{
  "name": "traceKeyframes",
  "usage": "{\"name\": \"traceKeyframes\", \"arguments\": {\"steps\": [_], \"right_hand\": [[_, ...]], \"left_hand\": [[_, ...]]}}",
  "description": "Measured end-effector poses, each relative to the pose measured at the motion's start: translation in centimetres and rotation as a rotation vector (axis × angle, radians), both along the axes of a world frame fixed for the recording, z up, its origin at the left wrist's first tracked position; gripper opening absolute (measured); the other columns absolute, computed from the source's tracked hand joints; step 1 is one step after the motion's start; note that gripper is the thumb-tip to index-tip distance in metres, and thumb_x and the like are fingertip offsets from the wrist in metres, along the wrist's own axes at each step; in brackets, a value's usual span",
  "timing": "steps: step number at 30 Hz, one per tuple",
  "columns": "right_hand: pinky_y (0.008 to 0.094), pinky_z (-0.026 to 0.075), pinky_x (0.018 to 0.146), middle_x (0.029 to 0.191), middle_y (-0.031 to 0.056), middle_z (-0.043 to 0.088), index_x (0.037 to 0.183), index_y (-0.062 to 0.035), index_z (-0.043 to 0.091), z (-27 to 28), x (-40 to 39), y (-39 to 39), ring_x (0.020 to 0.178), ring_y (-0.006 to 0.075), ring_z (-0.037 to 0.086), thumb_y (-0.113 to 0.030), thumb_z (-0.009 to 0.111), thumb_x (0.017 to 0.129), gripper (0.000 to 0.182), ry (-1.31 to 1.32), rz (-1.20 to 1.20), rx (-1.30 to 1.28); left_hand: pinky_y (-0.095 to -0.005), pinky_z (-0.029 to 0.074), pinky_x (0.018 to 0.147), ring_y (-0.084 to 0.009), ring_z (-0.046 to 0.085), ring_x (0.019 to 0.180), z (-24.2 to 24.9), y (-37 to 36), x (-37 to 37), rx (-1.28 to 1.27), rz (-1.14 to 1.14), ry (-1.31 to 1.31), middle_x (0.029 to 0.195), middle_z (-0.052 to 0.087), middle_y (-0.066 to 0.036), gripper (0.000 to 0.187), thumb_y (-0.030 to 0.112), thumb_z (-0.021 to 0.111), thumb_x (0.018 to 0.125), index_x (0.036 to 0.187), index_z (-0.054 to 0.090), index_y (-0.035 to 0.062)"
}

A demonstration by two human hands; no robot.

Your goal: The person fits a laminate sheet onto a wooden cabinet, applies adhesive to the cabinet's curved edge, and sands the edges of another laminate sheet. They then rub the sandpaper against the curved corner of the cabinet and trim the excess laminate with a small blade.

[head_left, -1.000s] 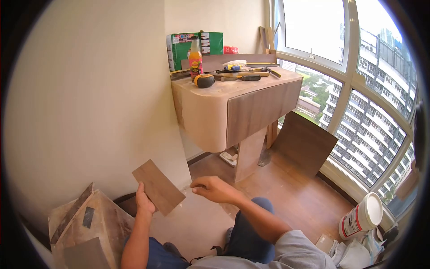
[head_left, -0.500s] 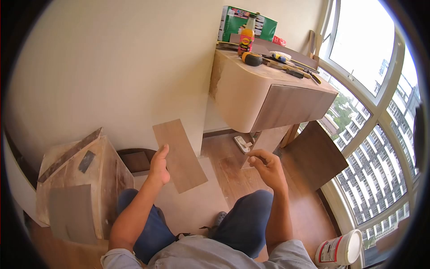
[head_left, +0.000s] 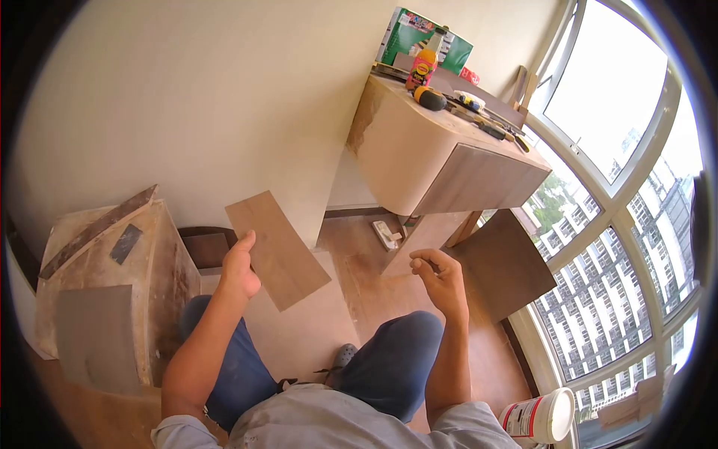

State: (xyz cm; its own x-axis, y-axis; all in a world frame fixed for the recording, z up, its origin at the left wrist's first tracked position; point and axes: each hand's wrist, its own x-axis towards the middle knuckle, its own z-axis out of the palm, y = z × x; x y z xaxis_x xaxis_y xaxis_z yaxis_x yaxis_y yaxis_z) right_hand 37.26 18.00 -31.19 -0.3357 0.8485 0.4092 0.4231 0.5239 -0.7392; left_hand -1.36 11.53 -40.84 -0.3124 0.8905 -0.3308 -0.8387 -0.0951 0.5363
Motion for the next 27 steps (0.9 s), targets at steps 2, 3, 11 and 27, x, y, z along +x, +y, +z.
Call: {"name": "traceKeyframes", "arguments": {"steps": [2, 3, 11, 27], "right_hand": [[0.0278, 0.055, 0.077, 0.091, 0.0064, 0.076, 0.111, 0.0032, 0.076, 0.6, -0.4, 0.1, 0.083, 0.0117, 0.07, -0.009, 0.072, 0.1, 0.017, 0.019, 0.006, 0.04], [0.0278, 0.055, 0.077, 0.091, 0.0064, 0.076, 0.111, 0.0032, 0.076, 1.0, -0.7, 0.2, 0.083, 0.0117, 0.07, -0.009, 0.072, 0.1, 0.017, 0.018, 0.009, 0.044], [0.0297, 0.055, 0.079, 0.093, 0.0073, 0.075, 0.109, 0.0014, 0.076, -0.1, -6.4, 1.2, 0.084, 0.0134, 0.07, -0.007, 0.072, 0.099, 0.014, -0.107, 0.159, 0.063], [0.0295, 0.05, 0.072, 0.087, 0.008, 0.069, 0.105, 0.004, 0.073, -9.7, -15.8, 3.3, 0.078, 0.0149, 0.064, -0.007, 0.067, 0.1, 0.014, -0.058, 0.575, -0.213]], "left_hand": [[-0.0532, 0.051, 0.11, -0.0295, 0.061, 0.13, 0.5, -0.7, -0.4, 0.061, 0.003, 0.011, 0.144, 0.063, -0.009, 0.041, 0.026, 0.062, 0.109, 0.143, 0.058, 0.0048], [-0.0532, 0.051, 0.11, -0.0295, 0.061, 0.13, 1.4, -1.1, -0.2, 0.066, 0.006, 0.011, 0.144, 0.063, -0.009, 0.041, 0.026, 0.062, 0.109, 0.143, 0.058, 0.0048], [-0.0458, 0.055, 0.106, -0.0275, 0.069, 0.118, 7.5, -12.7, -4.2, 0.211, 0.202, 0.089, 0.127, 0.073, -0.01, 0.037, 0.025, 0.069, 0.103, 0.135, 0.065, 0.0053], [-0.0446, 0.058, 0.101, -0.0258, 0.07, 0.113, 5.5, -42.0, -12.7, -0.472, 1.167, 0.648, 0.124, 0.073, -0.011, 0.031, 0.015, 0.062, 0.104, 0.133, 0.062, 0.0024]]}}
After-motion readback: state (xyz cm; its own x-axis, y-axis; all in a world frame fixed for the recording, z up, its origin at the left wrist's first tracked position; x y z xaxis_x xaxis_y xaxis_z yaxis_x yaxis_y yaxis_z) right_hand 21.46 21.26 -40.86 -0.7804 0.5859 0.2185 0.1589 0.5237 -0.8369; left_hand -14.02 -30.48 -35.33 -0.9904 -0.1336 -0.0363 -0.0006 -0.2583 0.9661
